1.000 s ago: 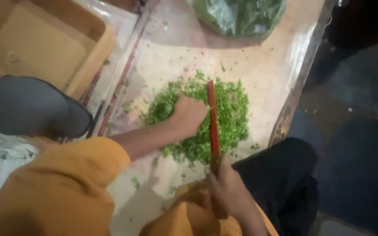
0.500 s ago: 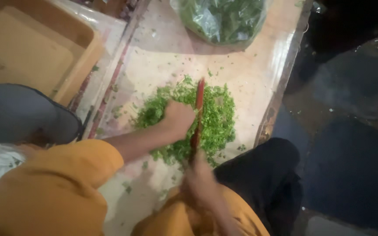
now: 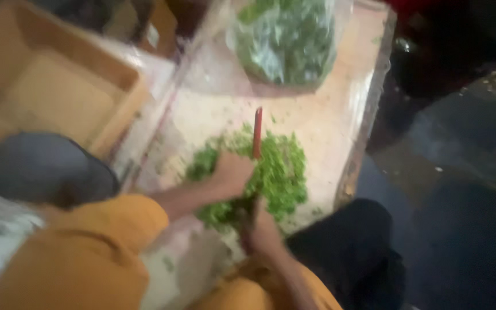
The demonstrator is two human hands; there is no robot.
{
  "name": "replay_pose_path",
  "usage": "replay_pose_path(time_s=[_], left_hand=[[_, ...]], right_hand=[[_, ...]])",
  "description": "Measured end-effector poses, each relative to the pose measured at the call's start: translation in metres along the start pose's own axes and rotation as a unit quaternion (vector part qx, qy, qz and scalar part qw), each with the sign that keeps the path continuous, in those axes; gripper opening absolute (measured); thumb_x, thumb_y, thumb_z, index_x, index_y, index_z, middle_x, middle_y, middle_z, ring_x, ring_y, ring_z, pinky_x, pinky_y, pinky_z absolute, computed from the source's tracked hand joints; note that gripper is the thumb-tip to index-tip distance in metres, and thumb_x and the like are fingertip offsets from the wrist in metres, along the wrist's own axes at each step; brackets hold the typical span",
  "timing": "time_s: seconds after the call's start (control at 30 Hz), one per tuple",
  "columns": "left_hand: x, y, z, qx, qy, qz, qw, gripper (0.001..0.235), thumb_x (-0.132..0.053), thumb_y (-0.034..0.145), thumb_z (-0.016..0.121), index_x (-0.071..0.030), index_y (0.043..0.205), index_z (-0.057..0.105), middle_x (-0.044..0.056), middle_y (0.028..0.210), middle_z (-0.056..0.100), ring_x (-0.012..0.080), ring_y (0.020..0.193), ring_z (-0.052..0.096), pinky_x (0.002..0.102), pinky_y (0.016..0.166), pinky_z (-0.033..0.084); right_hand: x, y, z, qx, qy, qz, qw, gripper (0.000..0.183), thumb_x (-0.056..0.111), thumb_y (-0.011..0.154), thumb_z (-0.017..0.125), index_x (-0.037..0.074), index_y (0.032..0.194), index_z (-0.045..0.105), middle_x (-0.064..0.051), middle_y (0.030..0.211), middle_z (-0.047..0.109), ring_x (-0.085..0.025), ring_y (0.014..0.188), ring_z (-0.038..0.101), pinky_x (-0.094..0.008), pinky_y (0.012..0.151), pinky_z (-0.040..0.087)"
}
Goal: The person uses a knife to finely chop green leafy vegetables on a wooden cutting board.
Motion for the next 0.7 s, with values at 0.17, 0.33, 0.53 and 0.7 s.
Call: replay_pose_path(time_s=[0.17,0.33,0.53,0.7], left_hand=[[0.002,-0.02,-0.016,0.047,-0.069,0.036,0.996,0.024,-0.031,0.073,0.086,-0.015,0.09,0.078,0.004,0.083,0.073,0.0192,0.08,0.072,0.034,0.068,0.052],[-0.009,-0.018,-0.009,-0.048,-0.048,0.009,0.998,0.02,-0.023,0.071,0.085,-0.017,0.089,0.078,0.002,0.082,0.073,0.0213,0.078,0.073,0.037,0.06,0.054],[0.001,-0.014,-0.016,0.01,-0.054,-0.064,0.996,0.019,-0.027,0.076,0.081,-0.011,0.087,0.081,0.002,0.081,0.078,0.0129,0.076,0.077,0.033,0.056,0.057],[0.008,-0.031,-0.033,0.0,-0.102,-0.034,0.994,0.039,-0.033,0.068,0.089,-0.01,0.099,0.078,0.007,0.092,0.075,0.0224,0.085,0.074,0.036,0.067,0.057]], right_hand=[[0.002,-0.06,-0.045,0.039,0.019,-0.185,0.982,0.049,0.029,0.105,0.053,-0.007,0.135,0.04,-0.034,0.09,0.063,-0.047,0.073,0.063,-0.056,0.065,0.049],[-0.017,-0.006,0.022,-0.083,-0.054,-0.177,0.979,0.043,0.034,0.1,0.055,0.0,0.124,0.043,-0.031,0.098,0.067,-0.05,0.088,0.066,-0.054,0.078,0.053],[-0.028,0.05,0.018,-0.118,-0.093,-0.281,0.948,0.037,0.034,0.104,0.053,0.001,0.117,0.044,-0.03,0.096,0.07,-0.052,0.084,0.065,-0.056,0.07,0.052],[-0.044,0.022,0.014,-0.106,-0.163,-0.165,0.967,0.058,0.035,0.101,0.055,-0.003,0.137,0.029,-0.032,0.085,0.068,-0.052,0.077,0.066,-0.057,0.068,0.052]])
Point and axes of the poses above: each hand's wrist, its own y-axis towards the middle knuckle, its own z-axis out of the palm, x = y × z, the point moved 2 cm from there along y, towards the middle knuckle
